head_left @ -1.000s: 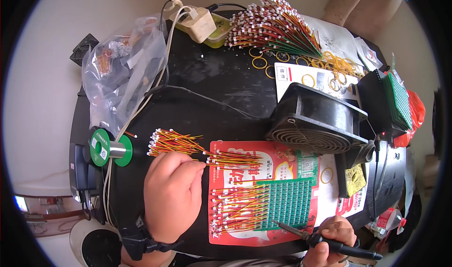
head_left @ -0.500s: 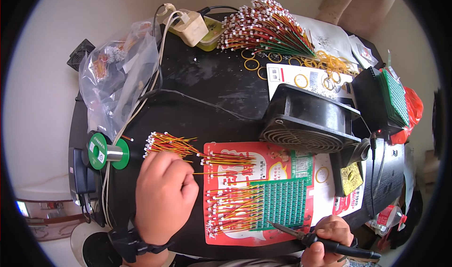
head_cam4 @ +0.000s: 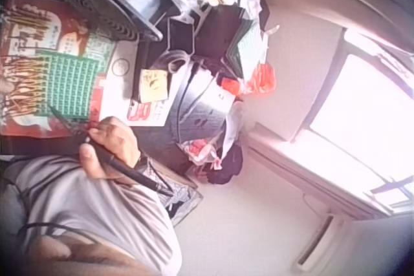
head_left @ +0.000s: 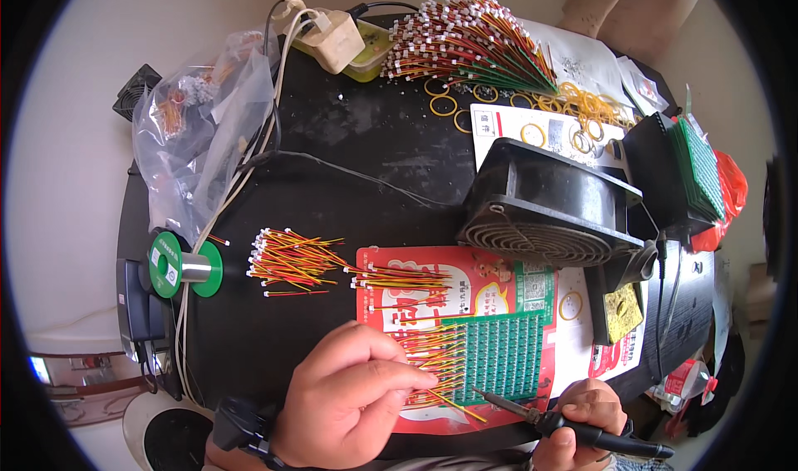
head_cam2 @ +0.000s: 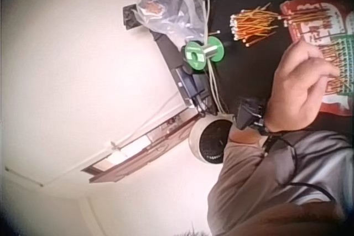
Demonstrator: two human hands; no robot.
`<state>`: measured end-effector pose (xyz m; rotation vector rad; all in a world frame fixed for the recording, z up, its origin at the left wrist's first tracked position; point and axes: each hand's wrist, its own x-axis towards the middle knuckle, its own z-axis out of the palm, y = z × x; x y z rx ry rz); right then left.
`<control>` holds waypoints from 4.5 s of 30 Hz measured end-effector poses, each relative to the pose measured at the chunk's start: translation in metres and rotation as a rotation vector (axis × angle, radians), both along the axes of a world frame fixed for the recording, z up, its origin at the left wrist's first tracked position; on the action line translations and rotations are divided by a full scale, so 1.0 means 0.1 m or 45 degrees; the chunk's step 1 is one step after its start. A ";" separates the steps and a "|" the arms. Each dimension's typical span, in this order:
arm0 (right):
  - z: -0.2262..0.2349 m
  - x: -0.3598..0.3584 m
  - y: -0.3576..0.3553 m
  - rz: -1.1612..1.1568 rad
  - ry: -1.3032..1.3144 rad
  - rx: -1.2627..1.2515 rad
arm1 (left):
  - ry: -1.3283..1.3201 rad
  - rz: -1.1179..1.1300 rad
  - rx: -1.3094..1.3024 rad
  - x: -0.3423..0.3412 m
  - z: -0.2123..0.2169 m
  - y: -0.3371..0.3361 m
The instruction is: Soldering small electronic components onto a green circuit board at an industrial workstation.
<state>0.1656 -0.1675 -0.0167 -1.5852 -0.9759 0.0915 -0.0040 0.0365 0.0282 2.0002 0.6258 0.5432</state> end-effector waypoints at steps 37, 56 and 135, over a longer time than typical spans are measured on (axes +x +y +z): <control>0.34 0.17 0.19 0.366 -0.075 -0.044 | 0.039 -0.241 0.353 0.10 0.09 -0.23; 0.34 0.17 0.24 0.395 -0.087 -0.077 | 0.163 -0.100 0.434 0.06 -0.20 -0.46; 0.34 0.16 0.26 0.422 -0.085 -0.093 | 0.121 -0.107 0.472 0.06 -0.21 -0.49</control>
